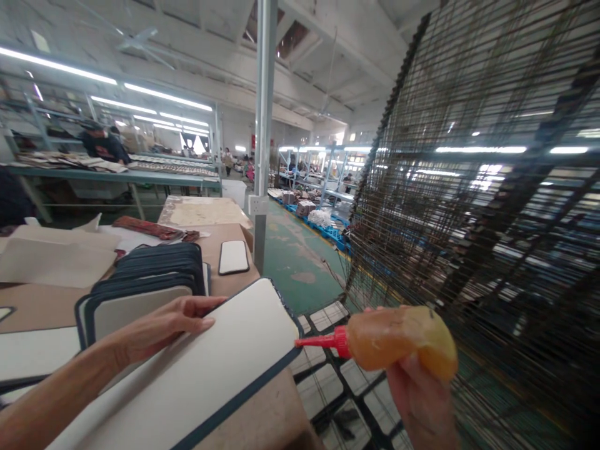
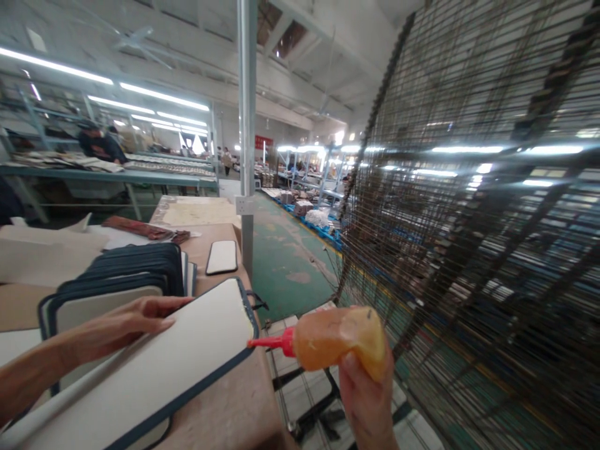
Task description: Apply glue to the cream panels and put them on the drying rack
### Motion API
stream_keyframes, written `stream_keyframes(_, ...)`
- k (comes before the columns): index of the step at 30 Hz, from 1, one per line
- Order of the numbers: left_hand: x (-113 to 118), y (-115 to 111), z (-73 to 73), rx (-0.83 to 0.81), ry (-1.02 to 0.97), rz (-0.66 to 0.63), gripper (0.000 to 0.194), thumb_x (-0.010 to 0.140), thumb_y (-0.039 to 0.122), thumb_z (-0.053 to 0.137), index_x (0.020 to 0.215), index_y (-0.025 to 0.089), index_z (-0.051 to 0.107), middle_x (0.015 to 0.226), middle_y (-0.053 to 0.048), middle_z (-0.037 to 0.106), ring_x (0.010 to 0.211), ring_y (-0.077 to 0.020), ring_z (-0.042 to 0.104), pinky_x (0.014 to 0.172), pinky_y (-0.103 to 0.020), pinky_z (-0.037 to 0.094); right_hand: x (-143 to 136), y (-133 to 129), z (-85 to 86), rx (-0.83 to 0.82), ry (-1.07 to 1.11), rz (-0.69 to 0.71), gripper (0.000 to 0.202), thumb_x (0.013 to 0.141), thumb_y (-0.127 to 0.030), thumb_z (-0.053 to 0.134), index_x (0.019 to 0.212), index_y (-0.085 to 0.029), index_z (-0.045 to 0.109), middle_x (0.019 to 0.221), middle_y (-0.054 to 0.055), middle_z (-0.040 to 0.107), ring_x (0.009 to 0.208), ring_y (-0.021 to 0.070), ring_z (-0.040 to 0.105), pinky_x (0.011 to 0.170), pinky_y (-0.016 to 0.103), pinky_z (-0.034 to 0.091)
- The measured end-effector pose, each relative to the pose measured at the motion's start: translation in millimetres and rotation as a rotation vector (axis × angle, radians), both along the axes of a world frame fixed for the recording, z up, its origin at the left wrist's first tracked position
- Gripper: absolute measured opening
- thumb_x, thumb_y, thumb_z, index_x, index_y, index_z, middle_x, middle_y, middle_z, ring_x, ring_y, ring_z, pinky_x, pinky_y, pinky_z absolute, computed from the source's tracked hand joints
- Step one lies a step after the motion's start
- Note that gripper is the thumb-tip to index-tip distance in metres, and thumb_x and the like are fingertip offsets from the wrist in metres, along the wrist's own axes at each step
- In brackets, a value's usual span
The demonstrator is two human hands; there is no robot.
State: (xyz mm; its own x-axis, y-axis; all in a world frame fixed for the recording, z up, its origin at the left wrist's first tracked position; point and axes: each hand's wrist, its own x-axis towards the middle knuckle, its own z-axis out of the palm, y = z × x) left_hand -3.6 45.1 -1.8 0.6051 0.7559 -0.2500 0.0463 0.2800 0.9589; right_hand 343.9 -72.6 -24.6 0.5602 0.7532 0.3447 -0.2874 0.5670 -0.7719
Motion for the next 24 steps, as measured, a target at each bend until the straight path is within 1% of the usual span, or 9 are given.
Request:
stream_keyframes(3, 7, -6, 2.2, -0.041, -0.049, 0.064, 0.053, 0.070, 0.027, 0.074, 0.122, 0.020, 0.064, 0.103, -0.005, 0.074, 0.083, -0.0242, 0.070, 0.069, -0.025, 0.054, -4, 3, -1.8, -0.025, -0.002, -0.055, 0.068, 0.064, -0.039, 0.080, 0.125, -0.029, 0.052, 0.118, 0.008, 0.066, 0.101, 0.0311, 0.064, 0.089, 0.049, 0.053)
stream_keyframes(6, 13, -9, 1.3, -0.067, -0.085, 0.084, 0.053, 0.068, 0.026, 0.077, 0.119, 0.021, 0.067, 0.098, -0.005, 0.075, 0.078, -0.0223, 0.070, 0.066, -0.023, 0.054, -7, 5, 2.9, -0.040, 0.014, -0.110, 0.063, 0.060, -0.040, 0.081, 0.117, -0.030, 0.057, 0.112, 0.005, 0.068, 0.093, 0.0264, 0.065, 0.087, 0.044, 0.055)
stream_keyframes(8, 16, -10, -1.3, -0.076, -0.102, 0.086, 0.050, 0.069, 0.026, 0.076, 0.119, 0.023, 0.067, 0.096, -0.004, 0.075, 0.080, -0.0216, 0.070, 0.067, -0.023, 0.054, -9, 5, 5.6, -0.050, 0.031, -0.134, 0.056, 0.060, -0.038, 0.081, 0.111, -0.030, 0.059, 0.108, 0.003, 0.068, 0.089, 0.0234, 0.064, 0.090, 0.042, 0.053)
stream_keyframes(10, 18, -10, -4.5, -0.074, -0.109, 0.112, 0.049, 0.069, 0.027, 0.077, 0.117, 0.024, 0.068, 0.095, -0.002, 0.075, 0.079, -0.0209, 0.070, 0.067, -0.023, 0.054, -11, 5, 7.0, -0.055, 0.036, -0.137, 0.051, 0.061, -0.035, 0.080, 0.107, -0.030, 0.059, 0.105, 0.003, 0.067, 0.090, 0.0242, 0.063, 0.097, 0.046, 0.047)
stream_keyframes(13, 19, -7, -9.4, -0.065, -0.091, 0.148, 0.050, 0.067, 0.027, 0.079, 0.116, 0.025, 0.069, 0.097, -0.002, 0.075, 0.080, -0.0207, 0.070, 0.067, -0.022, 0.054, -12, 6, 7.9, -0.040, 0.048, -0.127, 0.050, 0.061, -0.031, 0.080, 0.106, -0.029, 0.058, 0.104, 0.005, 0.065, 0.097, 0.0292, 0.061, 0.105, 0.057, 0.035)
stream_keyframes(15, 20, -5, -11.8, -0.066, -0.083, 0.145, 0.050, 0.068, 0.028, 0.078, 0.117, 0.025, 0.068, 0.099, -0.002, 0.075, 0.081, -0.0207, 0.070, 0.067, -0.022, 0.054, -13, 6, 8.4, -0.026, 0.063, -0.125, 0.053, 0.059, -0.029, 0.081, 0.106, -0.029, 0.058, 0.104, 0.005, 0.065, 0.099, 0.0303, 0.060, 0.108, 0.060, 0.029)
stream_keyframes(16, 21, -5, -12.6, -0.067, -0.088, 0.140, 0.050, 0.070, 0.028, 0.077, 0.119, 0.026, 0.067, 0.100, -0.001, 0.075, 0.081, -0.0206, 0.070, 0.067, -0.022, 0.054, -13, 6, 8.6, -0.020, 0.059, -0.125, 0.052, 0.059, -0.029, 0.081, 0.106, -0.029, 0.058, 0.102, 0.005, 0.065, 0.099, 0.0304, 0.061, 0.108, 0.060, 0.029)
stream_keyframes(20, 25, -6, -12.4, -0.083, -0.116, 0.139, 0.050, 0.072, 0.027, 0.076, 0.121, 0.026, 0.065, 0.102, -0.003, 0.075, 0.081, -0.0201, 0.070, 0.068, -0.023, 0.054, -13, 6, 7.4, -0.015, -0.011, -0.104, 0.047, 0.065, -0.031, 0.077, 0.108, -0.027, 0.058, 0.102, 0.007, 0.066, 0.096, 0.0308, 0.063, 0.103, 0.060, 0.037)
stream_keyframes(24, 30, -9, -10.0, -0.096, -0.123, 0.164, 0.058, 0.068, 0.029, 0.078, 0.124, 0.021, 0.063, 0.102, -0.009, 0.075, 0.078, -0.0235, 0.071, 0.064, -0.025, 0.056, -13, 6, 4.2, -0.031, -0.035, -0.129, 0.054, 0.066, -0.033, 0.076, 0.115, -0.027, 0.055, 0.107, 0.007, 0.066, 0.096, 0.0297, 0.063, 0.101, 0.056, 0.041)
